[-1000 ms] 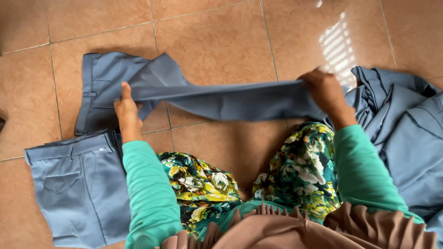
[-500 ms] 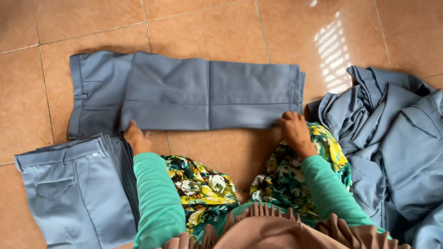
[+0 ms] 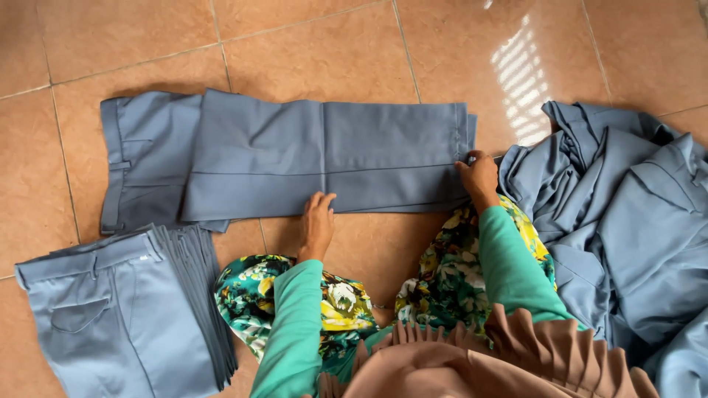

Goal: The person sits on the floor and folds a pair of grey trousers by hand. They smooth the fabric, fold the legs together, and then fold the garment into a compact rectangle before placing it on a stack.

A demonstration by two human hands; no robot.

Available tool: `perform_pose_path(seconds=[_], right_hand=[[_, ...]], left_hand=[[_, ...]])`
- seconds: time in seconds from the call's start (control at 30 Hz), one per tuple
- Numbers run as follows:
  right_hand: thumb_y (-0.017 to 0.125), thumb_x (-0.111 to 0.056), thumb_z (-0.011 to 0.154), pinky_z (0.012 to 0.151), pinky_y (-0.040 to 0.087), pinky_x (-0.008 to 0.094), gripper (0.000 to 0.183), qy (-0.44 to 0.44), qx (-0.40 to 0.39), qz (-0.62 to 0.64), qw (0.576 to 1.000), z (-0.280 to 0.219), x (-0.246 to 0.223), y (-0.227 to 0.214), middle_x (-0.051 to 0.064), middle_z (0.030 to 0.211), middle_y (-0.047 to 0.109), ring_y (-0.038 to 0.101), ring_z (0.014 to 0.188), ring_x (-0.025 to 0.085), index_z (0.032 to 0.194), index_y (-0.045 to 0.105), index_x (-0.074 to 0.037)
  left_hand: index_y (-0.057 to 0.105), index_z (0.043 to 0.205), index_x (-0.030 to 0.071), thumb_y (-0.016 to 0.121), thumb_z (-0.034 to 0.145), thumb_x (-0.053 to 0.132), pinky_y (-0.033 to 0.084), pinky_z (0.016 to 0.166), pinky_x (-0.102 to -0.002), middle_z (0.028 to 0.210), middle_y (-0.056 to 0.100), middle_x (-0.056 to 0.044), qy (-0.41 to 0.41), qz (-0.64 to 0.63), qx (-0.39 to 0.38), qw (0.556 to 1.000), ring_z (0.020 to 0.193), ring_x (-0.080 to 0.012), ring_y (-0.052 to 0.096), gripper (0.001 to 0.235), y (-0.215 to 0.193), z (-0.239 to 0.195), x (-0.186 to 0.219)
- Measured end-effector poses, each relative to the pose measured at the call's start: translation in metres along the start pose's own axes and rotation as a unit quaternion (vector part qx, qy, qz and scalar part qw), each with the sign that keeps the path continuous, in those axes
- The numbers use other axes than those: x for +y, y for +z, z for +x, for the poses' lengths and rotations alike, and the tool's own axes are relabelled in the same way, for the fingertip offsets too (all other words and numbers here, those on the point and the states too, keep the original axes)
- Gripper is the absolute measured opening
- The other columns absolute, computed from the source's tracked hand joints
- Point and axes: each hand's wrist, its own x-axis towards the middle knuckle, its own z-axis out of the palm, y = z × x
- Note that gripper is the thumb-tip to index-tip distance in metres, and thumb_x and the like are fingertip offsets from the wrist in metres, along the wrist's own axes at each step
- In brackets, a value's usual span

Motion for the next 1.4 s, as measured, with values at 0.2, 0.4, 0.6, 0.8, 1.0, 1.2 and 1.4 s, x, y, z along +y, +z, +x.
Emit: perform_pose_path(seconds=[0.2,0.4,0.6,0.8,1.0,1.2,1.4], right_hand=[[0.080,-0.058,0.084,0.089,0.053,0.062,0.067,0.059,-0.047,0.049,0.996,-0.020,-0.026,-0.025,0.018,0.120,0.068,0.067,0.114,0.041,0.129,0.064,-0.012],[0.082,-0.042,0.079,0.079,0.056,0.052,0.041,0.064,-0.036,0.196,0.978,-0.038,-0.039,-0.066,0.018,0.098,0.072,0.071,0.096,0.038,0.106,0.074,-0.012],[0.083,-0.032,0.080,0.086,0.054,0.060,0.051,0.068,-0.065,0.087,0.992,-0.038,-0.037,-0.066,0.030,0.108,0.070,0.067,0.108,0.050,0.118,0.073,0.001],[0.076,-0.031,0.087,0.087,0.057,0.061,0.048,0.036,-0.057,0.019,0.998,-0.001,-0.008,-0.029,0.032,0.109,0.069,0.067,0.108,0.052,0.119,0.067,0.005],[0.075,-0.021,0.086,0.092,0.051,0.069,0.055,0.059,-0.071,0.017,0.996,-0.028,-0.030,-0.043,0.039,0.120,0.062,0.060,0.113,0.060,0.122,0.044,0.006],[0.084,-0.025,0.078,0.091,0.049,0.068,0.065,0.046,-0.078,0.073,0.993,-0.038,-0.036,-0.055,0.042,0.114,0.063,0.060,0.111,0.061,0.118,0.051,0.015],[0.080,-0.019,0.074,0.078,0.055,0.061,0.034,0.043,-0.047,0.121,0.991,-0.011,-0.015,-0.017,0.028,0.100,0.069,0.067,0.105,0.050,0.100,0.069,0.000]], left_hand=[[0.065,0.120,0.018,0.065,0.094,0.018,0.059,0.092,-0.041,0.133,0.057,-0.007,0.075,0.083,0.008,0.994,0.120,-0.0281,0.060,0.026,0.012,0.001,-0.016],[0.066,0.111,0.019,0.070,0.092,0.023,0.058,0.092,-0.036,0.128,0.061,-0.006,0.099,0.106,0.060,0.988,0.116,-0.0253,0.063,0.020,0.015,0.004,-0.024],[0.066,0.101,0.019,0.072,0.090,0.026,0.059,0.088,-0.034,0.123,0.062,-0.003,0.103,0.137,0.078,0.982,0.108,-0.0229,0.065,0.014,0.020,0.005,-0.029],[0.064,0.097,0.020,0.066,0.094,0.027,0.059,0.081,-0.037,0.112,0.062,0.000,0.083,0.134,0.076,0.985,0.100,-0.0223,0.066,0.008,0.007,0.003,-0.023],[0.058,0.122,0.025,0.062,0.098,0.028,0.060,0.083,-0.038,0.116,0.062,-0.002,0.022,0.052,0.097,0.994,0.102,-0.0229,0.067,0.024,0.007,0.001,-0.022],[0.042,0.150,0.029,0.056,0.102,0.028,0.059,0.088,-0.045,0.119,0.062,-0.011,-0.077,0.044,0.001,0.996,0.109,-0.0314,0.067,0.050,0.002,0.017,-0.008],[0.030,0.159,0.030,0.052,0.104,0.029,0.059,0.090,-0.046,0.118,0.062,-0.017,-0.103,0.076,-0.037,0.991,0.108,-0.0359,0.069,0.059,-0.014,0.027,0.019]])
